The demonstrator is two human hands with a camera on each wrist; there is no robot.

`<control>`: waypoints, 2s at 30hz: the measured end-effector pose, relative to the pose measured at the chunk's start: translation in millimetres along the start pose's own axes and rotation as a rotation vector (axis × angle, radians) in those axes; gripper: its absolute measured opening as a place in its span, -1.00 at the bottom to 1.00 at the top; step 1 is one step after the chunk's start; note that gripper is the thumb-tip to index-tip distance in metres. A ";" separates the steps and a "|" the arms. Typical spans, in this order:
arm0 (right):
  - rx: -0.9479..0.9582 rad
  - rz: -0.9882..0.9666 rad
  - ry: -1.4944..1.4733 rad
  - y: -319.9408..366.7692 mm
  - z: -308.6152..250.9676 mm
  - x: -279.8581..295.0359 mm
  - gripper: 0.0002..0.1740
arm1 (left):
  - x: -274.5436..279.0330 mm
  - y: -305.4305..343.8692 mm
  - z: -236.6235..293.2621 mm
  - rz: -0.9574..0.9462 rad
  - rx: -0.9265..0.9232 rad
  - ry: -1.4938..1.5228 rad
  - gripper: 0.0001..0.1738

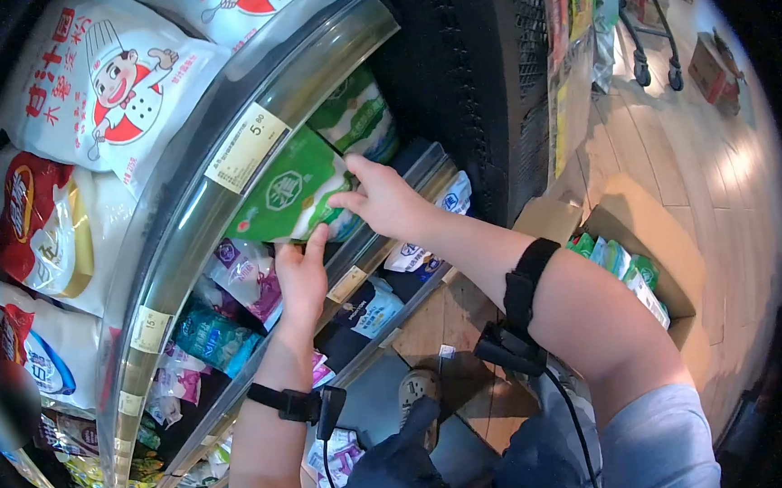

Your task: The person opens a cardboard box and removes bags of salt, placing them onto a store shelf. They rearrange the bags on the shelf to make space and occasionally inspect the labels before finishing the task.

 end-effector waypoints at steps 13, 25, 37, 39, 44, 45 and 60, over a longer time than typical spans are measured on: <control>0.004 0.067 0.310 -5.4 19.9 -20.1 -0.32 | 4.7 -19.9 -22.1 -0.044 -0.067 -0.221 0.04; -0.123 0.131 0.243 -7.9 17.3 -18.8 -0.23 | -4.3 -32.7 -27.5 0.002 0.010 0.185 0.18; -0.708 0.330 0.702 250.5 87.6 270.4 -0.73 | -40.9 89.2 46.2 -0.192 0.029 0.026 -0.28; -0.732 0.298 0.893 337.7 140.6 294.7 -0.69 | -58.4 93.9 37.9 -0.339 0.168 0.001 -0.39; -1.118 0.301 1.173 468.3 198.2 291.3 0.14 | -109.2 108.3 44.0 -0.811 0.450 -0.070 -0.55; -1.224 0.275 1.083 466.5 183.4 286.7 0.28 | -117.5 113.3 43.3 -0.871 0.421 -0.097 -0.54; -0.772 -0.388 1.030 366.8 74.1 216.1 -0.58 | -168.0 153.5 95.7 -1.085 -0.452 -0.538 -0.31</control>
Point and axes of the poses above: each hand's wrist, its own y-axis away from the middle knuckle, its own x-axis out of the back of the hand, z = x × y, the point moved 2 cm from there along -y, towards the middle knuckle, and after that the axes turned 2 degrees about z, right-handed, at the moved point
